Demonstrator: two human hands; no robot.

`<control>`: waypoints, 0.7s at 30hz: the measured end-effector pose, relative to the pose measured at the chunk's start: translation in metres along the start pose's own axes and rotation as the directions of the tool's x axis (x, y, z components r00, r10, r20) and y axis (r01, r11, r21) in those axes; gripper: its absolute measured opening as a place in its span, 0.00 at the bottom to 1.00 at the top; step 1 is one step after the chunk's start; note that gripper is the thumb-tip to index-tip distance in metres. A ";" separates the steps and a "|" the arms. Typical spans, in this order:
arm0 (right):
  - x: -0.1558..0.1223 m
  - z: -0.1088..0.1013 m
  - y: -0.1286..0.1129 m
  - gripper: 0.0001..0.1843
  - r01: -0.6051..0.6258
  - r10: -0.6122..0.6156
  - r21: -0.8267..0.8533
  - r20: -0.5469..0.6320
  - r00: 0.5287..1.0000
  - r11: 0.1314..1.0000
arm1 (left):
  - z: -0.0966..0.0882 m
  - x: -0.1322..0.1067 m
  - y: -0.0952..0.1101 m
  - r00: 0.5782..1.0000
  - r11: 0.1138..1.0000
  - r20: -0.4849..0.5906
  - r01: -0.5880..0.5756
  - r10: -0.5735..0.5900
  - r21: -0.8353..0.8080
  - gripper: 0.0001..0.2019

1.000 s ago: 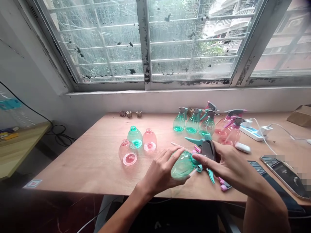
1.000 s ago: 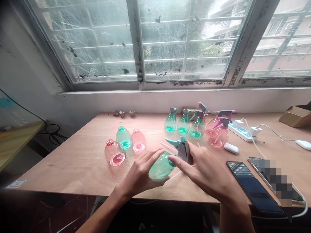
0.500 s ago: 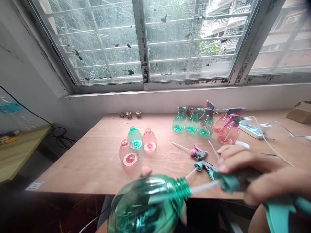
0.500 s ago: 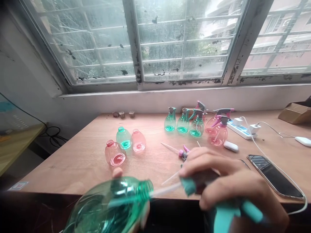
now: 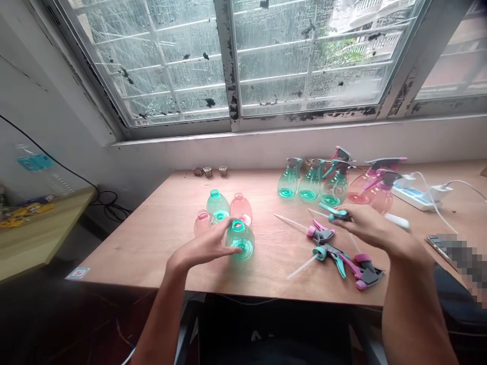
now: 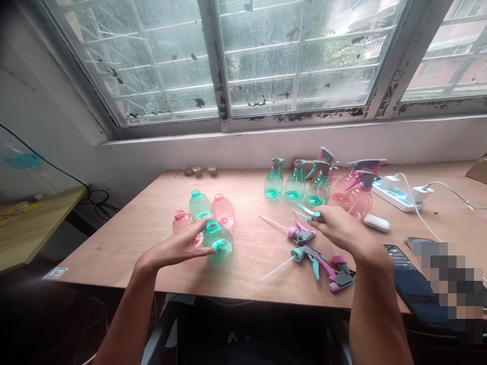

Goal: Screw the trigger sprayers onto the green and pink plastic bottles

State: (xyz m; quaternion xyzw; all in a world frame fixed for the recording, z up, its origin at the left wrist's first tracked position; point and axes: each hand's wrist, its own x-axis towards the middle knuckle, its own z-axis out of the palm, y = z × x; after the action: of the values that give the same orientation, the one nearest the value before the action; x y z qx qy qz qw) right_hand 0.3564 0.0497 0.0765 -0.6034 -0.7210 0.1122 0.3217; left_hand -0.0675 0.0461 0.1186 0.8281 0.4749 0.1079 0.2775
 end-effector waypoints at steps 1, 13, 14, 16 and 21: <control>0.002 0.005 -0.001 0.10 -0.019 0.020 -0.016 0.058 0.998 1.000 | 0.001 0.002 0.001 1.000 1.000 -0.006 -0.004 0.004 0.009 0.25; -0.002 -0.002 -0.009 0.35 -0.143 0.184 -0.127 0.416 0.891 0.981 | -0.011 -0.026 0.030 0.980 0.993 -0.182 -0.058 0.076 0.106 0.38; -0.004 -0.004 -0.007 0.36 -0.160 0.199 -0.130 0.398 0.895 0.979 | -0.014 -0.030 0.036 0.972 0.991 -0.216 -0.065 0.089 0.116 0.35; -0.008 -0.008 -0.004 0.39 -0.199 0.232 -0.128 0.353 0.907 0.972 | -0.016 -0.038 0.046 0.971 0.990 -0.213 -0.089 0.110 0.108 0.25; -0.017 -0.020 0.005 0.38 -0.236 0.264 -0.125 0.299 0.917 0.964 | 0.015 -0.073 0.036 0.930 0.999 0.366 -0.032 0.022 0.022 0.13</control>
State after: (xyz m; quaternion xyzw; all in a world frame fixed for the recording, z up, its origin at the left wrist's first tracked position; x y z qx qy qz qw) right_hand 0.3737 0.0301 0.0838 -0.6784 -0.6841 0.2152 0.1597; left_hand -0.0733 -0.0350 0.1323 0.8438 0.4051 -0.0510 0.3482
